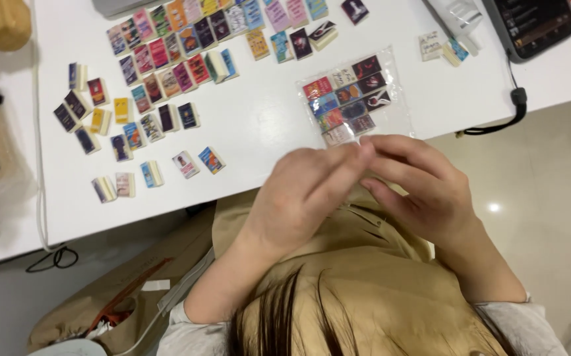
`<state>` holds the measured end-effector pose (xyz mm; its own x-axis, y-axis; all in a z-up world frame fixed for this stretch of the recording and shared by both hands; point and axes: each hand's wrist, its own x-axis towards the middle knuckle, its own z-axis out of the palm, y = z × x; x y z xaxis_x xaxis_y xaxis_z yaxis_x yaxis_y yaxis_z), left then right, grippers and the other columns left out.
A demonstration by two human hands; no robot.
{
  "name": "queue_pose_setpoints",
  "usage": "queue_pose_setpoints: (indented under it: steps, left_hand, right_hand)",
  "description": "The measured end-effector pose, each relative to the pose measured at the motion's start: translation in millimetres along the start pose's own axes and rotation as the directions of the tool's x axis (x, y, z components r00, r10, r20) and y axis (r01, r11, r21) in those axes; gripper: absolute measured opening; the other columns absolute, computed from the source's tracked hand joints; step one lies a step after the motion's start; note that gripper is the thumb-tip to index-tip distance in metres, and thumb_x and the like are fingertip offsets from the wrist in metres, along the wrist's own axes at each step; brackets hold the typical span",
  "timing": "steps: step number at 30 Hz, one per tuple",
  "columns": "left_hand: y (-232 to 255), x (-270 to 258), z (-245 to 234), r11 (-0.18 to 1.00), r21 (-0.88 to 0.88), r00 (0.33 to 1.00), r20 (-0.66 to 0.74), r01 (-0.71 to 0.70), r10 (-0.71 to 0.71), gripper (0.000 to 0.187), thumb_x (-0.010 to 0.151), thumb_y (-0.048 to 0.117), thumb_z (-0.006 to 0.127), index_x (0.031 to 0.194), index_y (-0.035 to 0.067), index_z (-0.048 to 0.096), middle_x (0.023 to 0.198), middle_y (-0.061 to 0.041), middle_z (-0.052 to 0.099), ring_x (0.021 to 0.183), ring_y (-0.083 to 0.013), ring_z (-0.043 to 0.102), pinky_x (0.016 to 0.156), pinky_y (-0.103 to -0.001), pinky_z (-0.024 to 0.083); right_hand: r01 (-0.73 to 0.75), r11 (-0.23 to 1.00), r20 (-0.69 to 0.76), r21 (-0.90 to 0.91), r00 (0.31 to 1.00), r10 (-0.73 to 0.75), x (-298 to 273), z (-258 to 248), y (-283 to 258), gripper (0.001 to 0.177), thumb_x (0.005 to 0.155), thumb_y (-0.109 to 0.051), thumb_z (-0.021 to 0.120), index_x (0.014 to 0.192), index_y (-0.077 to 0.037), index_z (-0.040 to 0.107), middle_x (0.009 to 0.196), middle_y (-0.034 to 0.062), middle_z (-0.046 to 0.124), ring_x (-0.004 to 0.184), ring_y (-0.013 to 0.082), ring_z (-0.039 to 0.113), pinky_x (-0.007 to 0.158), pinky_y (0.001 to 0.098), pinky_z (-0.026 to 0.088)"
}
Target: Organizing small miniature book stickers by carefully placing them into a clear plastic sleeve on a desk.
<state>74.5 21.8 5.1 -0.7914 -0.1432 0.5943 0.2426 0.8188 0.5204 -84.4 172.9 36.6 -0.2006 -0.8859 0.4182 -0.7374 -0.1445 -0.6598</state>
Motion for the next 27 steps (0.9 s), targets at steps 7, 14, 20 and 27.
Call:
queue_pose_setpoints:
  steps: [7,14,20,27]
  left_hand:
    - [23.7,13.7,20.9,0.966,0.257,0.995,0.092,0.004,-0.029,0.04,0.117,0.017,0.062,0.153,0.017,0.044,0.145,-0.012,0.056,0.11,-0.0282,0.069,0.095,-0.042,0.057]
    - [27.8,14.9,30.6,0.916,0.399,0.994,0.111,-0.041,-0.003,0.02,0.102,0.002,0.064,0.12,0.005,0.071,0.113,-0.007,0.075,0.103,-0.0231,0.07,0.089,-0.036,0.053]
    - [32.3,24.4,33.9,0.896,0.444,1.0,0.003,0.007,-0.01,0.021,0.105,0.007,0.056,0.116,0.006,0.074,0.107,-0.005,0.077,0.094,-0.019,0.072,0.083,-0.031,0.053]
    - [25.4,20.8,64.1,0.889,0.458,0.983,-0.167,0.006,0.079,0.026,0.109,0.018,0.051,0.112,0.012,0.075,0.097,-0.003,0.073,0.09,-0.019,0.074,0.083,-0.034,0.06]
  right_hand:
    - [-0.054,0.997,-0.123,-0.052,0.991,0.047,-27.9,-32.3,13.7,0.011,0.095,0.011,0.073,0.105,0.006,0.071,0.117,0.0268,0.068,0.104,0.0331,0.069,0.094,0.0383,0.058]
    - [-0.189,0.969,-0.137,-0.158,0.976,0.168,-68.9,-51.3,10.9,0.026,0.091,0.008,0.083,0.114,0.007,0.072,0.122,0.0271,0.065,0.106,0.0301,0.07,0.1,0.0367,0.061]
    - [-0.032,0.994,-0.192,-0.103,0.981,0.012,-71.7,-16.3,12.2,0.017,0.09,-0.003,0.081,0.106,-0.001,0.074,0.112,0.0201,0.067,0.099,0.0288,0.071,0.092,0.0364,0.062]
    - [0.009,0.958,-0.497,-0.285,0.854,-0.156,-63.3,37.4,56.9,0.019,0.079,0.016,0.086,0.095,0.008,0.081,0.099,0.0256,0.072,0.079,0.0343,0.073,0.068,0.0393,0.066]
